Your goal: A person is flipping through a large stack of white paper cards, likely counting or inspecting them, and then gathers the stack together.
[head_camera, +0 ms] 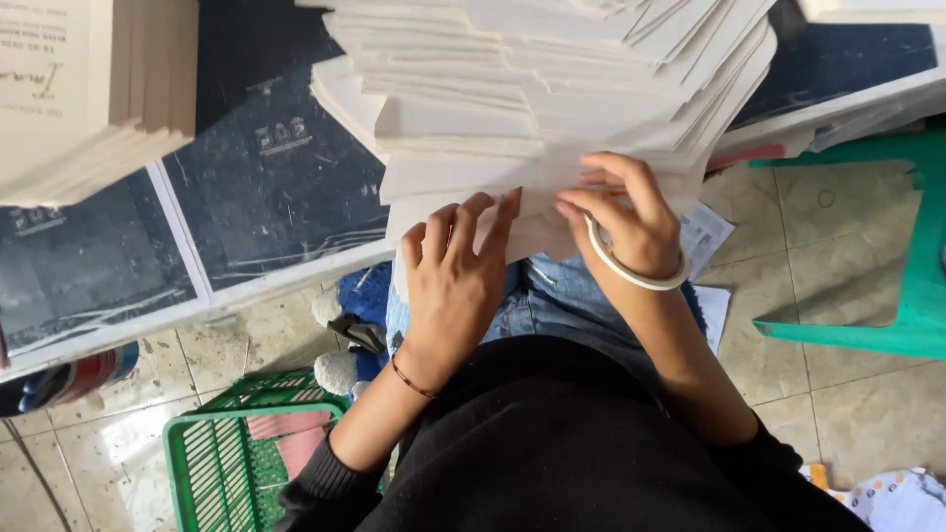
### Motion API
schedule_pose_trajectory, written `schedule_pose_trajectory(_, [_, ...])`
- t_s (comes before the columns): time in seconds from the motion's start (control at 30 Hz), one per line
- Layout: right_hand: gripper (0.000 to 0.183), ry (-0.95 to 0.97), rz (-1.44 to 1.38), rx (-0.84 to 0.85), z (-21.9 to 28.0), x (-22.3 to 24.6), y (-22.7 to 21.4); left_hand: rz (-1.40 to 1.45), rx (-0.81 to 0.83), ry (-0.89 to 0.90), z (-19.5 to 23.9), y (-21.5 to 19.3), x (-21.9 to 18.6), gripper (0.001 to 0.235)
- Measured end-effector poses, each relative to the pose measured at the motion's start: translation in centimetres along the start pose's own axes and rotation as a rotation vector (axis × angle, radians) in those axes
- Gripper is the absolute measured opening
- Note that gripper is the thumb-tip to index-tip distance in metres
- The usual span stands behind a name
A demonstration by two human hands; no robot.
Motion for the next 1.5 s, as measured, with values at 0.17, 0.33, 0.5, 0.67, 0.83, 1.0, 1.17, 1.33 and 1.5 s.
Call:
schedule_pose_trajectory(0.17, [0.019,-0.048,0.063,-0.027,0.4,0.1,0.0,-0.022,0.026,0.027,1.0,0.8,-0.4,0.053])
schedule_pose_trajectory(0.33, [0.013,-0.075,0.056,-0.004,1.2,1.4,0.0,0.062,-0.026,0.093,0.2,1.7,-1.5,0.046])
schedule_pose_trajectory(0.5, [0.006,-0.002,-0.134,0.019,1.8,4.8,-1.0,0.200,0.016,0.030,0.1,1.5,0.5,0.041])
schedule_pose_trajectory(0.67, [0.009,0.068,-0.270,0.194,1.8,5.7,2.4,0.307,0.033,-0.228,3.6,-3.2,6.6,0.063])
schedule_pose_trajectory(0.83, [0.012,0.055,-0.361,0.315,3.0,7.8,6.5,0.495,0.027,-0.416,6.7,-4.3,8.3,0.073])
schedule_pose_trajectory(1.0, [0.017,-0.001,-0.274,0.277,3.1,7.8,7.9,0.648,0.002,-0.526,8.5,-3.5,8.1,0.074])
schedule_pose_trajectory(1.17, [0.008,-0.045,-0.170,0.263,3.1,8.9,6.9,0.659,-0.028,-0.543,9.6,-2.6,8.0,0.083])
schedule_pose_trajectory(1.33, [0.012,-0.011,-0.128,0.227,2.9,5.3,3.5,0.619,-0.014,-0.544,9.8,-2.7,7.7,0.084])
schedule_pose_trajectory(1.5, [0.021,0.177,-0.032,0.159,1.9,1.5,-0.6,0.429,0.064,-0.486,8.0,-3.5,5.7,0.096])
Point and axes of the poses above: each hand's wrist, its own z-axis away from the middle knuckle, its own y-axis out of the palm, x = y × z, the point moved 5 cm from there along -z, towards the middle knuckle, and after that the axes turned 11 degrees about y, right-handed, at the moved point
